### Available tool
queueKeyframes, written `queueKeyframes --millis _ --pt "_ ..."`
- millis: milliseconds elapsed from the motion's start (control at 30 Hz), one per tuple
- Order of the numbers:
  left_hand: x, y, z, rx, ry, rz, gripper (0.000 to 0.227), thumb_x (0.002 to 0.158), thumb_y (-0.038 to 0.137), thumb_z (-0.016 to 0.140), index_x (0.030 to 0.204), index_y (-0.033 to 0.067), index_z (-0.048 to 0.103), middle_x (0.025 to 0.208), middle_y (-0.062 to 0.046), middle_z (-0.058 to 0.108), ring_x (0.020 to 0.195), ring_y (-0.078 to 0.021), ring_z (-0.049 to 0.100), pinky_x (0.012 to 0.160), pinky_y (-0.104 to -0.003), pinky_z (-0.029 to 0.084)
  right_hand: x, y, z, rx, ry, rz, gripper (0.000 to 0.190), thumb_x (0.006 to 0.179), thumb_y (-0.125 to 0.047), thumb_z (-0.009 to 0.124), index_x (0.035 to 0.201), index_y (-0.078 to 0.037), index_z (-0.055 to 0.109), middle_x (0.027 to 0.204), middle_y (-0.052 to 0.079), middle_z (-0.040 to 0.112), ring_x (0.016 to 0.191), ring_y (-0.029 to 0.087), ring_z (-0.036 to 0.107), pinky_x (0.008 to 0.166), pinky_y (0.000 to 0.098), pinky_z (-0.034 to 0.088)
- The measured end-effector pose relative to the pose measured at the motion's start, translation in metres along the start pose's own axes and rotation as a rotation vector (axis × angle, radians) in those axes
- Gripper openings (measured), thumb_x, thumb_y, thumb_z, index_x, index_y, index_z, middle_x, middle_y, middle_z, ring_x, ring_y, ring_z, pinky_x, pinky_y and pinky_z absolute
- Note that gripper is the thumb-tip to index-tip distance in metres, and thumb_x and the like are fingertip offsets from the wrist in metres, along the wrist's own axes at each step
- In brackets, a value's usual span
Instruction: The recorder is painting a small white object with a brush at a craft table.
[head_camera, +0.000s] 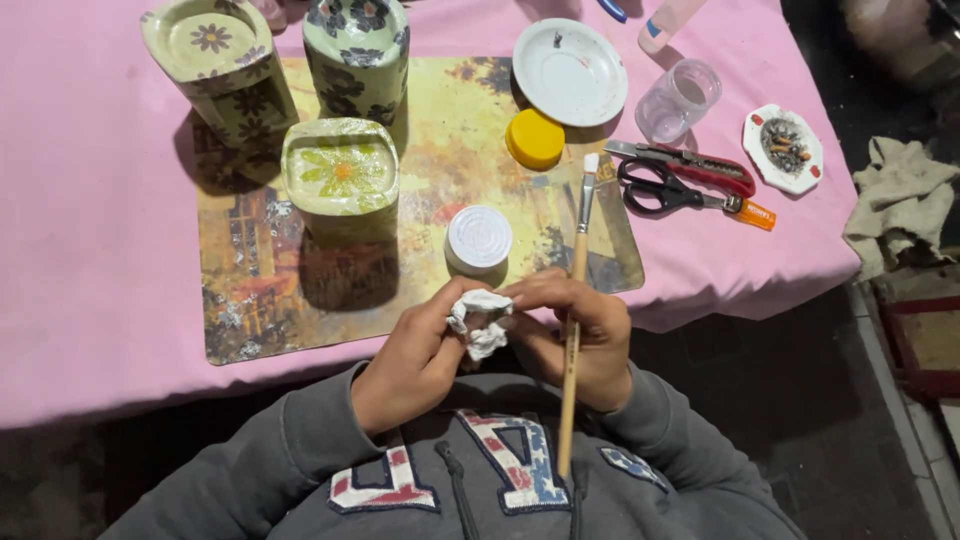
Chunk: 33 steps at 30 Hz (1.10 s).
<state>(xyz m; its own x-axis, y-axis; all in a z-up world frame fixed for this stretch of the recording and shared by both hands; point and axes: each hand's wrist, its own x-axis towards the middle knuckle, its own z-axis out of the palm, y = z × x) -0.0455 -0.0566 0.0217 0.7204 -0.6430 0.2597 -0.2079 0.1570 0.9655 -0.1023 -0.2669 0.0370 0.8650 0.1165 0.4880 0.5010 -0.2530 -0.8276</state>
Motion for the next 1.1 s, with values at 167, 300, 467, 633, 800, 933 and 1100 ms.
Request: queueKeyframes --millis 167,300,467,633,800,933,1100 --pt "0.002 0.004 0.011 -0.593 -0.117 -0.276 0.048 0.096 -0.006 0.053 0.142 0.0096 0.048 0.115 0.000 0.062 0.088 -0.0054 0.058 0.073 -0.023 0.050 -0.004 -0.013 -0.003 0.059 0.116 0.078 0.031 0.092 0.015 0.072 0.119 0.001 0.064 0.114 0.014 0.072 0.106 0.017 0.072 0.093 0.0287 0.059" --pt "0.005 0.004 0.014 -0.531 -0.128 -0.308 0.047 0.091 -0.005 0.059 0.136 0.0078 0.054 0.106 0.000 0.065 0.088 -0.0031 0.062 0.070 -0.021 0.051 -0.003 -0.025 -0.006 0.070 0.102 0.153 0.037 0.088 0.014 0.066 0.123 0.002 0.061 0.114 0.010 0.072 0.104 0.013 0.070 0.088 0.0259 0.058" --pt "-0.003 -0.027 0.018 -0.386 -0.062 -0.214 0.014 0.102 0.000 0.065 0.116 -0.0002 0.060 0.102 -0.001 0.067 0.091 -0.0032 0.062 0.076 -0.022 0.052 -0.018 -0.018 -0.017 -0.025 0.158 0.181 0.032 0.089 0.011 0.064 0.120 0.002 0.064 0.109 0.009 0.073 0.095 0.011 0.069 0.084 0.0230 0.055" --pt "0.002 -0.015 0.018 -0.400 -0.014 -0.265 0.020 0.102 0.000 0.070 0.119 -0.0009 0.059 0.096 -0.004 0.064 0.080 -0.0055 0.058 0.065 -0.022 0.048 -0.011 -0.023 -0.019 0.054 0.150 0.183 0.026 0.089 0.010 0.072 0.113 0.004 0.066 0.107 0.008 0.069 0.095 0.010 0.068 0.082 0.0233 0.056" --pt "0.016 0.020 0.015 -0.450 0.062 -0.157 0.046 0.095 -0.003 0.057 0.139 0.0094 0.051 0.126 -0.002 0.063 0.095 -0.0054 0.066 0.076 -0.021 0.060 -0.004 -0.022 -0.019 -0.072 0.089 0.192 0.020 0.087 0.007 0.078 0.101 0.000 0.067 0.092 0.006 0.071 0.080 0.009 0.072 0.069 0.0229 0.058" --pt "0.014 0.018 0.007 -0.086 0.071 0.054 0.030 0.095 -0.005 0.059 0.124 0.0001 0.067 0.129 -0.006 0.065 0.110 -0.0101 0.066 0.082 -0.024 0.057 0.001 -0.019 -0.019 -0.239 0.093 0.105 0.015 0.087 0.002 0.080 0.098 -0.001 0.071 0.087 0.007 0.073 0.072 0.011 0.068 0.066 0.0237 0.054" --pt "0.013 0.005 0.007 -0.148 0.202 -0.085 0.009 0.095 0.002 0.074 0.102 -0.0003 0.067 0.095 -0.007 0.071 0.085 -0.0092 0.064 0.074 -0.028 0.054 -0.007 0.006 -0.031 0.007 0.091 -0.009 0.023 0.112 -0.020 0.056 0.100 -0.004 0.067 0.109 0.013 0.077 0.085 0.020 0.076 0.077 0.0294 0.063"
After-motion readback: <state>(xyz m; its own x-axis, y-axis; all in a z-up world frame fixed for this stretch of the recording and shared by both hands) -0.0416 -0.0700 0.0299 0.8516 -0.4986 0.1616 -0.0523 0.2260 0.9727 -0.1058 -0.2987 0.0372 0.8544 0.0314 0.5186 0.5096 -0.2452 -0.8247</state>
